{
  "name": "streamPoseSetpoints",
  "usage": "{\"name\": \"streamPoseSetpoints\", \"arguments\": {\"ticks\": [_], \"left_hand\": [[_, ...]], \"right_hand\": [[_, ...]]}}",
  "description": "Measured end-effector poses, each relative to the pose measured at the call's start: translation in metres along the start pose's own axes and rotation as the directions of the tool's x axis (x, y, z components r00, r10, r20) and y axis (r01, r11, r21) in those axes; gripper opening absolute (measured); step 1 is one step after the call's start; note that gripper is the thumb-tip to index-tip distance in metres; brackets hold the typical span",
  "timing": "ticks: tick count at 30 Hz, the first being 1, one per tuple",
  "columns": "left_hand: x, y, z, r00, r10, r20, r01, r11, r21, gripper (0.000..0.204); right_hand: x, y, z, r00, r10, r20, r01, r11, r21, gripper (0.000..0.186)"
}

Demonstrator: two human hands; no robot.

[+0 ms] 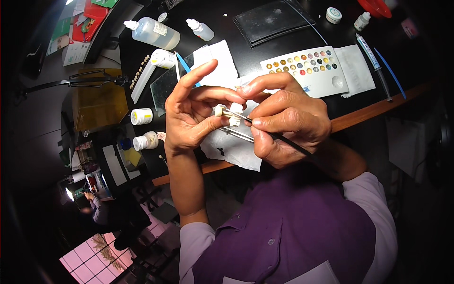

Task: The person paints a dental crown using a brush and a palette, fits the crown onto a dental cast model, hands a container to another person, and paints the crown with the brush.

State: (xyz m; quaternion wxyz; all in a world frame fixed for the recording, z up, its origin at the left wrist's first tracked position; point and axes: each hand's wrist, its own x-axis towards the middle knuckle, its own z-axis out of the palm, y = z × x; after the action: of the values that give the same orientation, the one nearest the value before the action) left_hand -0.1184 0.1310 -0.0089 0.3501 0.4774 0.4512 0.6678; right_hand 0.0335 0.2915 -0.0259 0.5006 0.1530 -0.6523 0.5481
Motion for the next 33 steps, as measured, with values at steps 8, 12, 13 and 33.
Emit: {"name": "streamPoseSetpoints", "arguments": {"ticks": [8,12,13,33], "left_hand": [[0.0001,0.0005,-0.0023,1.000,0.008,0.030,-0.009,0.999,0.043,0.089],[0.0011,0.0017,0.0021,1.000,-0.012,-0.011,0.012,1.000,0.021,0.090],[0.0013,0.0022,0.0027,1.000,-0.014,-0.020,0.015,1.000,0.019,0.090],[0.0048,0.0061,0.0025,1.000,-0.018,-0.012,0.019,0.996,0.091,0.093]], "right_hand": [[-0.0008,-0.0007,-0.0031,0.998,-0.006,0.059,0.006,1.000,-0.012,0.025],[-0.0010,-0.0011,-0.0028,0.998,-0.004,0.064,0.005,1.000,-0.012,0.025],[-0.0005,-0.0020,-0.0034,0.998,-0.006,0.066,0.006,1.000,-0.009,0.025],[-0.0014,-0.0016,-0.0050,0.993,0.049,0.109,-0.052,0.998,0.030,0.023]]}}
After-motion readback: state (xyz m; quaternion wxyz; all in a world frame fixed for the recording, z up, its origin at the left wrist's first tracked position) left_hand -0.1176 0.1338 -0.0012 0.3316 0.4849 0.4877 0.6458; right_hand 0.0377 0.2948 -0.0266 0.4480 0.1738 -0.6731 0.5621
